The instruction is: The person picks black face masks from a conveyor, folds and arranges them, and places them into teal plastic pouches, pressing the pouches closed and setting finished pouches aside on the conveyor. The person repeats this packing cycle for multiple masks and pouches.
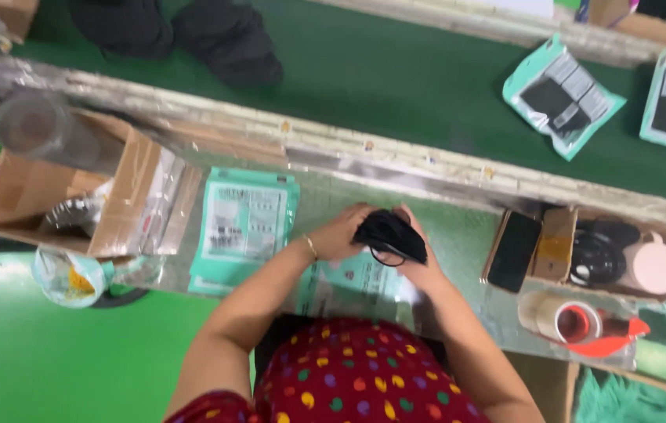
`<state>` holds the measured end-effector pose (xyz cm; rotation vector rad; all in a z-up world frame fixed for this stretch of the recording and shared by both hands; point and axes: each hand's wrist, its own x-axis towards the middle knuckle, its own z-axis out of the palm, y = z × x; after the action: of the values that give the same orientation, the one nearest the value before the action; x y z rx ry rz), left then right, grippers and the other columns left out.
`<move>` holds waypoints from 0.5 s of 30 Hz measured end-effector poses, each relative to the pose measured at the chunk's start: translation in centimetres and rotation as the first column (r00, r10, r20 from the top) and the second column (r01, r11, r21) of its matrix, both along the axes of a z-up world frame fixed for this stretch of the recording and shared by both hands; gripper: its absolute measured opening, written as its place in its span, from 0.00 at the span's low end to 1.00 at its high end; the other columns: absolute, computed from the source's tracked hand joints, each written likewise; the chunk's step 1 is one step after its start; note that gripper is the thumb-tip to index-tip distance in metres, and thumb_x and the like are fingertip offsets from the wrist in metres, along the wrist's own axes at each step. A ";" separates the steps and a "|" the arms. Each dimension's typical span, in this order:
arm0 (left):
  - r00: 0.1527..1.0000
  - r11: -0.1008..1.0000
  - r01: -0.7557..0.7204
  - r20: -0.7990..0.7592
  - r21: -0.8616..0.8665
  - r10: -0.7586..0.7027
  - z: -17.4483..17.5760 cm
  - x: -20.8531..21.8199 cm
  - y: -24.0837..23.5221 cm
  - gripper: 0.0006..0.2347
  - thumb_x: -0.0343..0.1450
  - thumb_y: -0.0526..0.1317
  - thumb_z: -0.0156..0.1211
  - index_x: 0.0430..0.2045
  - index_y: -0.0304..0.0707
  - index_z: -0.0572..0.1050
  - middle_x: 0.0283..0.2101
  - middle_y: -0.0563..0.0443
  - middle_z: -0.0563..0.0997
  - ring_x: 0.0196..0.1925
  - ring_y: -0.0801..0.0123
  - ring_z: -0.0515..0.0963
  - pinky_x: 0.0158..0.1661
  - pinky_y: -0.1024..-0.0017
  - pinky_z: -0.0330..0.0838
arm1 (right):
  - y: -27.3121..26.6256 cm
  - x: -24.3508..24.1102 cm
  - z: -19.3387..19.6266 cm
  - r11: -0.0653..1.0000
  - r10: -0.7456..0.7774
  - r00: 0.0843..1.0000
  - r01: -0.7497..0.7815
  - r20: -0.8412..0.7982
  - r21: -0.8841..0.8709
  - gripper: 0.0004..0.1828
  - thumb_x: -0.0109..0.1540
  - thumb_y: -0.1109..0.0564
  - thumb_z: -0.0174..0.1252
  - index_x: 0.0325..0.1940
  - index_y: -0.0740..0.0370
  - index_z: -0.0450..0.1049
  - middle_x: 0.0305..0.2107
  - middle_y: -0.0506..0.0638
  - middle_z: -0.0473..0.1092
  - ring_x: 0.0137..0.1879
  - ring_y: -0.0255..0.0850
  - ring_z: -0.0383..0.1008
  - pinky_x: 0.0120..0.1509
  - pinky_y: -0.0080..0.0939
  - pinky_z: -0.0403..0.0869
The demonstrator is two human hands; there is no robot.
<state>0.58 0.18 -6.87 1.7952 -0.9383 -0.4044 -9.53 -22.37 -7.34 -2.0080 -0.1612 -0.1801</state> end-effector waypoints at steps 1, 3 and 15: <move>0.999 0.999 0.046 0.023 -0.012 -0.046 0.0 -0.9 0.1 0.35 0.60 0.27 0.66 0.65 0.41 0.62 0.64 0.36 0.69 0.70 0.39 0.63 0.68 0.53 0.59 | 0.2 -0.4 0.7 0.997 0.041 0.999 -0.040 -0.014 0.073 0.42 0.54 0.60 0.70 0.70 0.66 0.61 0.58 0.59 0.69 0.64 0.49 0.69 0.70 0.48 0.64; 0.992 0.999 -0.035 0.121 0.034 0.031 -1.9 0.5 1.9 0.32 0.60 0.27 0.64 0.63 0.40 0.65 0.62 0.35 0.72 0.67 0.39 0.66 0.65 0.53 0.61 | -0.3 1.7 0.6 0.996 0.090 0.993 -0.091 0.076 0.000 0.38 0.56 0.60 0.68 0.69 0.66 0.63 0.58 0.59 0.70 0.65 0.50 0.69 0.70 0.48 0.65; 0.644 0.525 -0.760 0.333 0.383 0.688 -2.6 9.9 17.1 0.11 0.65 0.45 0.69 0.30 0.38 0.76 0.42 0.39 0.75 0.39 0.45 0.78 0.39 0.52 0.72 | -0.6 0.2 -2.5 0.916 0.124 0.973 -0.038 0.193 -0.399 0.20 0.60 0.64 0.56 0.57 0.61 0.74 0.55 0.57 0.70 0.62 0.50 0.67 0.68 0.42 0.66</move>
<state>10.49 17.32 -9.51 2.5325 -0.0596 0.0535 -9.29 -22.95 -9.86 -2.3754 -0.4501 -0.3340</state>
